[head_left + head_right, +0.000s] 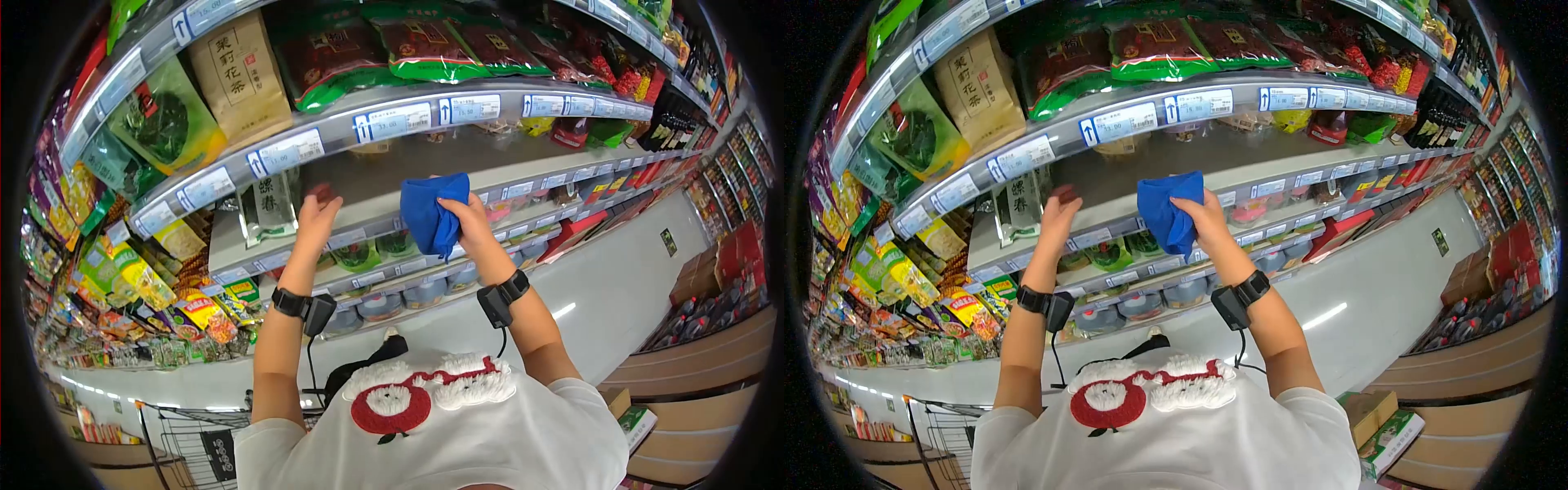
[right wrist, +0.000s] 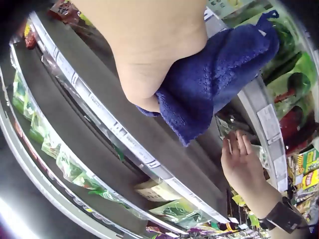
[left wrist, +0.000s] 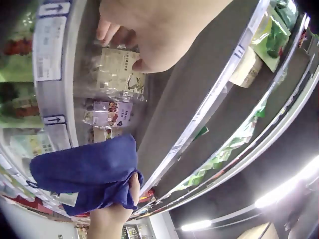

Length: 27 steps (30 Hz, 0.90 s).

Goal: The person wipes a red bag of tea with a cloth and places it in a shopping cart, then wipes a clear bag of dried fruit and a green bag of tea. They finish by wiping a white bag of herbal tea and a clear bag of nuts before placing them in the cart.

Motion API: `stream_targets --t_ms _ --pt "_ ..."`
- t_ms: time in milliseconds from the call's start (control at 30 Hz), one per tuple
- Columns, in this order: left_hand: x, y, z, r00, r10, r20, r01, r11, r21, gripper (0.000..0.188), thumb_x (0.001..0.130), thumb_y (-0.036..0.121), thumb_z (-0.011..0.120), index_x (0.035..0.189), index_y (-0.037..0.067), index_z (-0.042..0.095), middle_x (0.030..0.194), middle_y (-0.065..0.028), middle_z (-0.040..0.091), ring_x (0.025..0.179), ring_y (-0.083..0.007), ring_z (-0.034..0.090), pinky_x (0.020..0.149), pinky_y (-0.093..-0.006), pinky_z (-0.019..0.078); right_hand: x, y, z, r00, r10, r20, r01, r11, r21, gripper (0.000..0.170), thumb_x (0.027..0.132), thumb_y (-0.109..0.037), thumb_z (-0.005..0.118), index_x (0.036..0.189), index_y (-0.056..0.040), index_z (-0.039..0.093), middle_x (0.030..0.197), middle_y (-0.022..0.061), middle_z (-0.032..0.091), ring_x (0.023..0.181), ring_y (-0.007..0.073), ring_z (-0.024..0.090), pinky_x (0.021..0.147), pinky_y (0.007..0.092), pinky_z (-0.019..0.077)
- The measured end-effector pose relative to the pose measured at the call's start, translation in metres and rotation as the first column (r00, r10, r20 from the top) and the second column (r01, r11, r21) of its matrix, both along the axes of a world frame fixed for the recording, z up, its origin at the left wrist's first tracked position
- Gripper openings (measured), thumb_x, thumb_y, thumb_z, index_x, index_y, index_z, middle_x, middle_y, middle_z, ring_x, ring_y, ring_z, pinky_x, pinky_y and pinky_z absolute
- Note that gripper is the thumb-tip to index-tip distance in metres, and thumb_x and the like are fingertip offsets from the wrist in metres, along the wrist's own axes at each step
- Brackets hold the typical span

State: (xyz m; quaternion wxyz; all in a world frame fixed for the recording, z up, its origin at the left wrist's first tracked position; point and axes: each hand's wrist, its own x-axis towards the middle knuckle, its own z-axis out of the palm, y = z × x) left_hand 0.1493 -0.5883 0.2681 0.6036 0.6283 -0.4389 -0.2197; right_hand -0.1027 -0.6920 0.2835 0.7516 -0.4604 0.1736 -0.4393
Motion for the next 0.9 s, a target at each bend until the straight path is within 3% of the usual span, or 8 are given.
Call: stream_targets --t_ms 133,167,200,267,300,367,567,900 --pt "0.048 -0.062 -0.015 0.998 0.038 -0.058 -0.035 0.998 0.049 0.051 0.081 0.017 0.062 0.125 0.000 0.041 0.118 -0.0130 0.051 0.114 -0.0223 0.045 0.096 -0.0311 0.0351 0.034 -0.032 -0.001 0.998 0.002 -0.060 -0.004 1.000 -0.028 0.026 0.078 -0.005 0.062 0.101 0.0017 0.056 0.091 0.0077 0.062 0.080 0.0144 0.059 0.071 0.0279 0.0491" --pt "0.063 -0.074 -0.012 0.999 0.026 0.031 -0.033 0.966 0.256 0.062 0.080 0.019 0.063 0.133 0.004 0.034 0.124 -0.0105 0.048 0.120 -0.0241 0.041 0.100 -0.0321 0.0308 0.045 -0.041 -0.004 0.998 0.007 -0.062 -0.008 1.000 -0.022 0.024 0.077 -0.006 0.063 0.098 0.0017 0.057 0.088 0.0075 0.062 0.077 0.0140 0.059 0.069 0.0276 0.0493" --pt "0.067 -0.085 -0.009 0.977 0.042 0.207 -0.090 0.970 0.225 0.065 0.081 0.024 0.063 0.136 0.007 0.031 0.127 -0.0095 0.046 0.122 -0.0238 0.039 0.103 -0.0329 0.0275 0.054 -0.049 -0.004 0.996 0.002 -0.084 -0.006 0.999 -0.046 0.022 0.076 -0.007 0.065 0.095 0.0015 0.059 0.086 0.0068 0.062 0.073 0.0132 0.059 0.066 0.0263 0.0490" --pt "0.100 -0.117 -0.046 1.000 -0.005 0.001 0.005 0.992 -0.123 0.060 0.081 0.030 0.063 0.131 0.007 0.040 0.124 -0.0114 0.049 0.120 -0.0227 0.040 0.102 -0.0329 0.0292 0.071 -0.066 -0.006 0.991 -0.057 -0.121 0.046 0.995 -0.090 0.025 0.075 -0.007 0.066 0.097 0.0020 0.060 0.090 0.0080 0.063 0.078 0.0145 0.059 0.070 0.0269 0.0480" --pt "0.119 -0.114 -0.066 0.868 0.050 0.493 0.050 0.981 -0.189 0.056 0.085 0.035 0.055 0.131 0.007 0.039 0.137 -0.0148 0.036 0.126 -0.0253 0.033 0.105 -0.0355 0.0249 0.080 -0.070 -0.004 0.979 -0.133 -0.155 0.120 0.989 -0.089 0.027 0.074 -0.007 0.066 0.099 0.0023 0.060 0.093 0.0088 0.063 0.081 0.0160 0.059 0.073 0.0275 0.0471" --pt "0.135 -0.112 -0.067 0.754 0.081 0.652 -0.001 0.992 -0.123 0.056 0.085 0.035 0.056 0.130 0.007 0.039 0.136 -0.0143 0.037 0.125 -0.0252 0.034 0.104 -0.0353 0.0257 0.091 -0.084 -0.007 0.971 -0.154 -0.184 0.144 0.987 -0.066 0.037 0.073 -0.006 0.067 0.107 0.0025 0.058 0.103 0.0113 0.061 0.094 0.0203 0.056 0.083 0.0305 0.0436" --pt "0.147 -0.120 -0.045 0.752 0.020 0.659 -0.097 0.992 0.080 0.056 0.084 0.034 0.058 0.129 0.007 0.040 0.133 -0.0129 0.040 0.122 -0.0247 0.036 0.102 -0.0348 0.0283 0.115 -0.103 0.001 0.806 -0.474 -0.356 0.387 0.875 -0.290 0.047 0.071 -0.005 0.068 0.116 -0.0022 0.054 0.113 0.0113 0.057 0.103 0.0219 0.052 0.090 0.0331 0.0410" --pt "0.149 -0.118 -0.037 0.732 -0.007 0.681 -0.110 0.986 0.129 0.056 0.082 0.033 0.062 0.128 0.007 0.042 0.128 -0.0104 0.044 0.117 -0.0239 0.041 0.098 -0.0339 0.0325 0.121 -0.106 0.007 0.760 -0.530 -0.376 0.420 0.843 -0.337 0.048 0.072 -0.005 0.068 0.118 -0.0012 0.051 0.113 0.0106 0.057 0.103 0.0211 0.053 0.090 0.0321 0.0412"
